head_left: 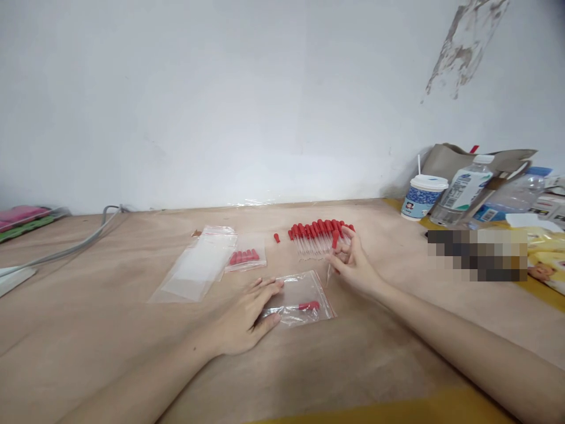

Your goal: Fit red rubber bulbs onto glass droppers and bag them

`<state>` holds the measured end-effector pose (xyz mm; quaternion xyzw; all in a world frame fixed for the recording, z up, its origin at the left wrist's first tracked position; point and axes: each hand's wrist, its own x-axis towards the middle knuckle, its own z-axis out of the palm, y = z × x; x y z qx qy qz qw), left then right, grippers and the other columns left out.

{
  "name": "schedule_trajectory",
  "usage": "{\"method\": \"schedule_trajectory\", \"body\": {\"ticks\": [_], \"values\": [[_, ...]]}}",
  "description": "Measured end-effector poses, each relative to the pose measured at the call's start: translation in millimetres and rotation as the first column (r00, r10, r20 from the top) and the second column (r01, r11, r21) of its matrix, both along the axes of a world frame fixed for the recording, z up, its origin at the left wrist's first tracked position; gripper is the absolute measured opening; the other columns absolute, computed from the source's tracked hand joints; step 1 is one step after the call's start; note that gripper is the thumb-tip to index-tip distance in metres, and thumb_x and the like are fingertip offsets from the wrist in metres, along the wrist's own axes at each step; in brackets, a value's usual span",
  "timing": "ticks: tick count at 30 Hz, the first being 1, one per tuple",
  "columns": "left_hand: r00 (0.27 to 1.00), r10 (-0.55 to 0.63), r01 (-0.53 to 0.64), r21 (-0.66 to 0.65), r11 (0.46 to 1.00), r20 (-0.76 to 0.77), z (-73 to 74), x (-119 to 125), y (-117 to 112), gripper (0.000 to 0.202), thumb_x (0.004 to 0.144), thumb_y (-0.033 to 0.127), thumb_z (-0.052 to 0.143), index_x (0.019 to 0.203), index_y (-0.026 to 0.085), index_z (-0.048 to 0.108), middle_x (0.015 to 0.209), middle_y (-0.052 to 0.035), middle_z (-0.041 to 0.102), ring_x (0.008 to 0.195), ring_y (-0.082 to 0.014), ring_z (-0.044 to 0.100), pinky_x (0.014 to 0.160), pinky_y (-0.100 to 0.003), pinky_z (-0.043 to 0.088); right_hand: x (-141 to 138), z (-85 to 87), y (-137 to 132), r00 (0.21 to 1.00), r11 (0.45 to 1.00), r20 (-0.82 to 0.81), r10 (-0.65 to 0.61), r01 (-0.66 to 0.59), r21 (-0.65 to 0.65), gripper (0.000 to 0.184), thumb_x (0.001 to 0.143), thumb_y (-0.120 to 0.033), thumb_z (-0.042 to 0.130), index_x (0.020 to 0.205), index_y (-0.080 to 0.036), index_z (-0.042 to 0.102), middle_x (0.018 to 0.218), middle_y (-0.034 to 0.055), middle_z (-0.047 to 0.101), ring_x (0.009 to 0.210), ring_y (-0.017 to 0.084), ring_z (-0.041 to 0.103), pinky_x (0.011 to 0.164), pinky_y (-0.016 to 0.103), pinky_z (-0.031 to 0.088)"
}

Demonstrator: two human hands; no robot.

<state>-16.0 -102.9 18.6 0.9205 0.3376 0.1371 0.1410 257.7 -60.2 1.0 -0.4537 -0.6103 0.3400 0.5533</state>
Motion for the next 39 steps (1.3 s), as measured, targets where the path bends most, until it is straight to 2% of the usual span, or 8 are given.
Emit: {"method": "schedule_trajectory", "body": {"ticks": [3,7,15,17,20,25,34,39], "values": [[1.0,-0.017,0.017,-0.006,1.0,-0.001,-0.8,0,0,0.039,0.09,0.036,0.04,0.128,0.024,0.041,0.14,-0.0061,0.036,0.131,-0.0233,0.028,0.106,-0.047,0.027,4,-6.0,-12,0.994,0.994,-0.108,-0.02,0.008,-0.107,0.086,0.07,-0.033,0.06,0.133,-0.027,0.001,0.084,-0.0007,0.051,0.047,0.008,0.051,0.047,0.025,0.046],[0.999,0.045,-0.044,0.013,0.999,-0.006,-1.0,1,-1,0.039,0.089,0.039,0.04,0.125,0.025,0.047,0.145,-0.007,0.024,0.132,-0.0271,0.023,0.104,-0.047,0.029,-3,-7.9,-18,0.979,0.98,-0.191,-0.074,0.037,-0.193,0.085,0.068,-0.035,0.062,0.131,-0.024,0.005,0.077,-0.0028,0.049,0.051,0.012,0.056,0.051,0.029,0.05],[0.994,0.108,-0.104,0.131,0.986,-0.024,-1.0,4,-1,0.041,0.088,0.042,0.042,0.126,0.029,0.047,0.122,-0.0079,0.048,0.115,-0.0272,0.041,0.101,-0.055,0.024,-1,-9.6,-20,0.918,0.935,-0.396,0.034,-0.169,-0.311,0.039,0.075,-0.042,0.056,0.106,-0.024,0.041,0.079,0.0008,0.057,0.068,0.016,0.063,0.07,0.035,0.052],[0.994,0.105,-0.102,0.136,0.985,-0.01,-0.1,4,-1,0.046,0.088,0.043,0.041,0.132,0.028,0.038,0.124,-0.0077,0.049,0.115,-0.026,0.043,0.103,-0.057,0.016,4,-8.5,-20,0.945,0.926,-0.309,0.107,-0.208,-0.315,0.034,0.074,-0.044,0.057,0.098,-0.021,0.05,0.083,0.0031,0.059,0.073,0.016,0.063,0.074,0.036,0.05],[0.993,0.114,-0.113,0.107,0.988,-0.008,1.8,1,0,0.049,0.091,0.042,0.036,0.136,0.025,0.03,0.125,-0.0078,0.051,0.115,-0.0244,0.044,0.106,-0.056,0.009,13,-3.9,-21,0.968,0.932,0.036,0.247,-0.228,-0.281,0.033,0.073,-0.045,0.059,0.093,-0.018,0.06,0.087,0.005,0.061,0.078,0.017,0.059,0.075,0.035,0.047],[0.997,0.079,-0.077,0.069,0.995,-0.026,2.7,-5,4,0.054,0.089,0.044,0.04,0.137,0.026,0.024,0.131,-0.0073,0.047,0.118,-0.0261,0.043,0.106,-0.057,0.005,24,2.3,-24,0.799,0.946,0.509,0.319,-0.302,-0.117,0.023,0.077,-0.037,0.058,0.091,-0.022,0.068,0.081,0.0038,0.061,0.08,0.017,0.053,0.075,0.033,0.043],[0.997,0.076,-0.076,0.058,0.995,-0.008,0.8,-4,6,0.049,0.086,0.048,0.044,0.128,0.026,0.036,0.123,-0.0058,0.054,0.114,-0.0238,0.047,0.106,-0.056,0.005,7,-5.4,-25,0.824,0.974,0.523,0.216,-0.216,-0.062,0.014,0.071,-0.034,0.066,0.071,-0.02,0.066,0.074,0.0019,0.06,0.074,0.016,0.052,0.07,0.029,0.04],[0.997,0.076,-0.076,0.068,0.995,0.0,2.7,-3,5,0.049,0.086,0.047,0.045,0.129,0.026,0.039,0.123,-0.0061,0.054,0.115,-0.0244,0.046,0.106,-0.057,0.004,6,-3.2,-27,0.767,0.956,0.588,0.256,-0.293,-0.035,0.015,0.078,-0.033,0.058,0.074,-0.024,0.069,0.074,0.0019,0.06,0.076,0.016,0.053,0.074,0.03,0.039]]}}
